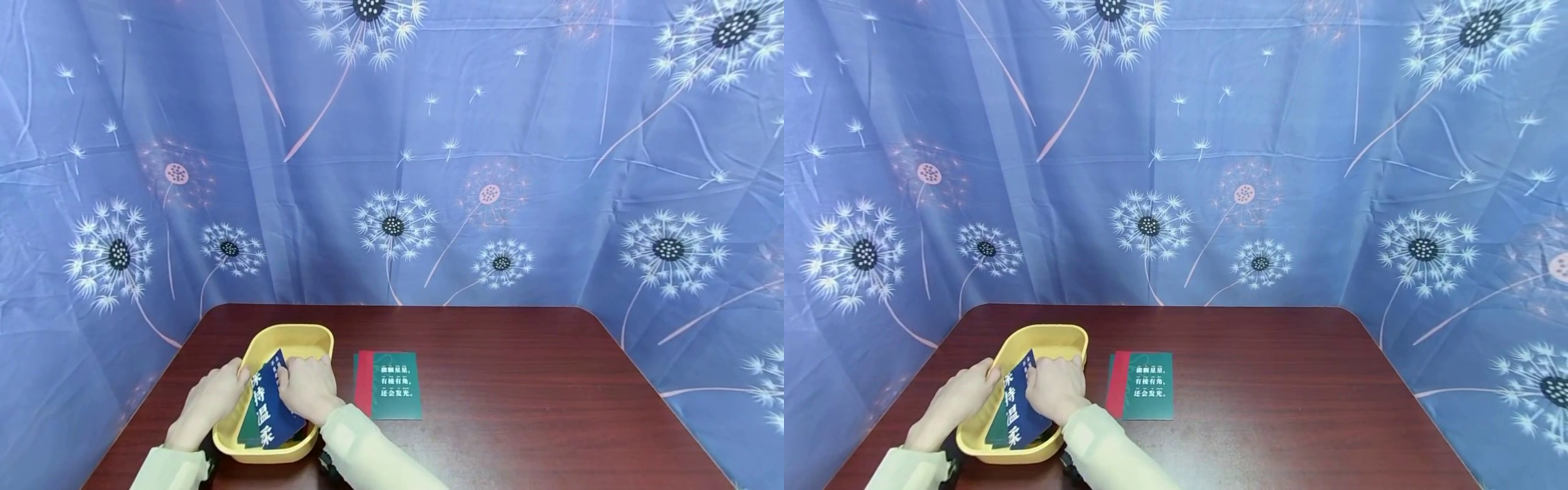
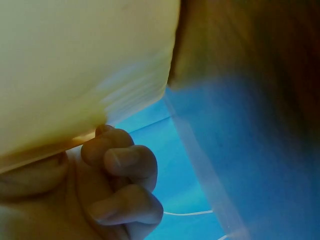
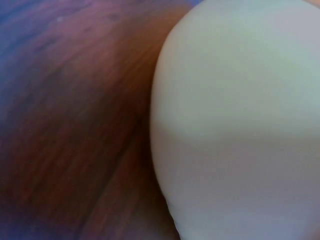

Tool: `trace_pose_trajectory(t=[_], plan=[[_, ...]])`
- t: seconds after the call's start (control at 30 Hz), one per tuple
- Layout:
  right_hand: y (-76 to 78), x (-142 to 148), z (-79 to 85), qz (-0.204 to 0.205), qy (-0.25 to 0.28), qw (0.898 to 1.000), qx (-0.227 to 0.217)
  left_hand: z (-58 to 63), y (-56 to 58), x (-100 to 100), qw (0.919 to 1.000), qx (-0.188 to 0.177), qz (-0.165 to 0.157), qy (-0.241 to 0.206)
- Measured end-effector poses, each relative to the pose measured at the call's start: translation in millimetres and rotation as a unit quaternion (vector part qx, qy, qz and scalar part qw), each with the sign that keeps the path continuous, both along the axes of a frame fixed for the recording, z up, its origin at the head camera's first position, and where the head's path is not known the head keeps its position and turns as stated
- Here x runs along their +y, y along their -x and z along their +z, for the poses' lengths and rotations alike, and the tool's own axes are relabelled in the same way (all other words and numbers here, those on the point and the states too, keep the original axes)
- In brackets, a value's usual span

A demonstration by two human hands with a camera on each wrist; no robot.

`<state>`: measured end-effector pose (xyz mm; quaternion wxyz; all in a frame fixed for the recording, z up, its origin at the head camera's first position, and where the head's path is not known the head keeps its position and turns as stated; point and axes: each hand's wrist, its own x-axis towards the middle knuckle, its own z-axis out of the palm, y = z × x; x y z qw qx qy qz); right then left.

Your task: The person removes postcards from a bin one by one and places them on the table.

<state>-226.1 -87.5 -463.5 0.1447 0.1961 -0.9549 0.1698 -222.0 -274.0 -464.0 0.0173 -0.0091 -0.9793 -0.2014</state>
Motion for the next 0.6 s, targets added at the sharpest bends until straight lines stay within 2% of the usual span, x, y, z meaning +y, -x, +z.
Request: trace_pose_trajectory(t=[0.17, 0.23, 0.33, 0.43, 0.6], plan=[[1.6, 4.2, 1.8, 0.021, 0.031, 0.999, -0.005, -1.6, 0.7, 0.1, 1.0000, -0.002, -0.001, -0.002], [1.8, 7.3, 3.1, 0.038, 0.062, 0.997, -0.015, -1.8, 0.6, 0.3, 1.0000, -0.003, -0.002, -0.002], [2.2, 12.4, 6.4, 0.065, 0.131, 0.988, -0.040, -1.5, 0.0, 0.7, 1.0000, -0.003, -0.004, -0.001], [2.3, 17.0, 10.8, 0.082, 0.197, 0.974, -0.070, -0.8, -0.4, 1.1, 1.0000, 0.003, -0.005, 0.002], [1.4, 26.5, 19.5, 0.092, 0.228, 0.967, -0.068, -0.3, -1.0, -0.3, 1.0000, 0.005, -0.001, 0.005]])
